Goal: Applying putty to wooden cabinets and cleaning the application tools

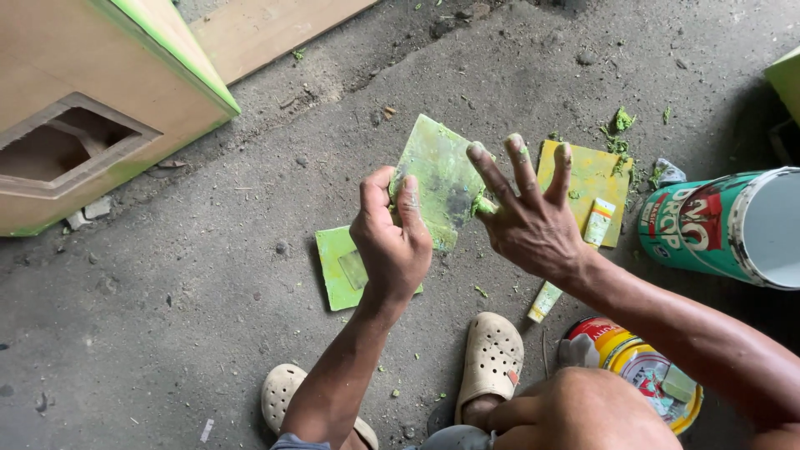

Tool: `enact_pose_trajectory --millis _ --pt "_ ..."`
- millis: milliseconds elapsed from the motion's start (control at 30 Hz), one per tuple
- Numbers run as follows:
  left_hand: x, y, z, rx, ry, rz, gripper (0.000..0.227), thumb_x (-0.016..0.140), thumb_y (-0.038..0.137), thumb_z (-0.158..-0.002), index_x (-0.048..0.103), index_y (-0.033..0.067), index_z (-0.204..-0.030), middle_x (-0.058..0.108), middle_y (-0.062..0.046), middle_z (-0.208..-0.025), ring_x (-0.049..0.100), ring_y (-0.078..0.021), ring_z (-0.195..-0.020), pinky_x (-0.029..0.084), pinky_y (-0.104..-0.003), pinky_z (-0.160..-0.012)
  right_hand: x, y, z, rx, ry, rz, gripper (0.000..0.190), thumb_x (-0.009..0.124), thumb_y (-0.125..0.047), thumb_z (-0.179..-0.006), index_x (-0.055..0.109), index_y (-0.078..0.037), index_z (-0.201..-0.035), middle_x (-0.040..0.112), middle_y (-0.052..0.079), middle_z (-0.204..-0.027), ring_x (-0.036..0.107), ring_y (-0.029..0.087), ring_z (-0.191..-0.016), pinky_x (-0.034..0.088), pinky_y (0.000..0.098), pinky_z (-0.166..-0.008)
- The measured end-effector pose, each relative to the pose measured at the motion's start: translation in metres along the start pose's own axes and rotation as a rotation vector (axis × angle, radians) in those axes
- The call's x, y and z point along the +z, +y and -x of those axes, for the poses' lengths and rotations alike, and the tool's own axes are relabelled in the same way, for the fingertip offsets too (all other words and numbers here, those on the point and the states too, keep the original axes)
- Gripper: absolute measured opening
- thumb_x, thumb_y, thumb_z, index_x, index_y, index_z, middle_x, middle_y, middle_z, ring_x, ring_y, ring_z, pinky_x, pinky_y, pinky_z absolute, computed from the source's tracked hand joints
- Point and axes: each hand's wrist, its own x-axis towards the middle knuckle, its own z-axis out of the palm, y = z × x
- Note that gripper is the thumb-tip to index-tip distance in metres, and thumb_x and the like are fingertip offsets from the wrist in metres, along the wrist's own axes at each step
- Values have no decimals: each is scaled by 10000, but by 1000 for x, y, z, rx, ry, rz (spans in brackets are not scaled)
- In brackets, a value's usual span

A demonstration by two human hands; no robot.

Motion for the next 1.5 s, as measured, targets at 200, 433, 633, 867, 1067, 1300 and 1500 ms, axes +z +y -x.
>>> enact_pose_trajectory --millis 200,433,633,867,1067,1300,1500 --pt "5 -13 5 20 -3 -18 198 602 189 -1024 633 0 -1077 700 -192 -738 736 -392 -700 581 -393 -570 4 -10 -6 18 -99 62 195 714 -364 -902 726 -266 -733 232 -92 -1771 26 325 -1614 -156 715 -1163" --pt "11 -32 6 53 -30 -61 188 575 165 -1033 632 -4 -1091 705 -193 -772 734 -409 -725 581 -430 -594 23 -16 -9 -72 -34 110 59 753 -301 -818 733 -300 -763 249 -89 -1755 112 291 -1614 -95 724 -1179" --pt "12 -54 -4 23 -7 -16 161 564 135 -1040 622 -5 -1093 704 -177 -748 734 -334 -655 579 -389 -548 21 -21 -12 -59 -47 88 330 729 -248 -790 772 -393 -1083 236 -98 -1759 81 308 -1617 -77 736 -1172" --pt "5 -52 -8 1 -5 -59 184 552 171 -1052 610 1 -1096 711 -189 -772 742 -332 -672 587 -389 -542 -6 -29 -27 -75 -26 62 47 738 -261 -825 776 -259 -853 260 -80 -1759 129 294 -1618 -11 740 -1176" --pt "6 -45 1 -72 -13 28 196 571 181 -1049 607 -9 -1086 727 -218 -789 748 -345 -687 592 -397 -541 35 -31 -14 -20 -48 138 92 656 -238 -852 744 -261 -838 255 -118 -1754 90 303 -1613 -84 724 -1183" --pt "1 -64 -17 -112 42 77 160 588 191 -1056 641 42 -1071 726 -144 -808 717 -210 -712 584 -330 -598 32 -35 -18 -23 60 74 276 605 -338 -954 715 -372 -1205 154 -80 -1766 41 310 -1615 -146 710 -1184" --pt "-16 -46 -42 -482 310 513 177 662 306 -1010 653 131 -1030 576 21 -910 503 -102 -871 443 -296 -817 -43 -45 -39 33 290 -1352 691 474 -592 -1011 304 -335 -1630 9 119 -1751 8 320 -1619 -14 579 -1304"
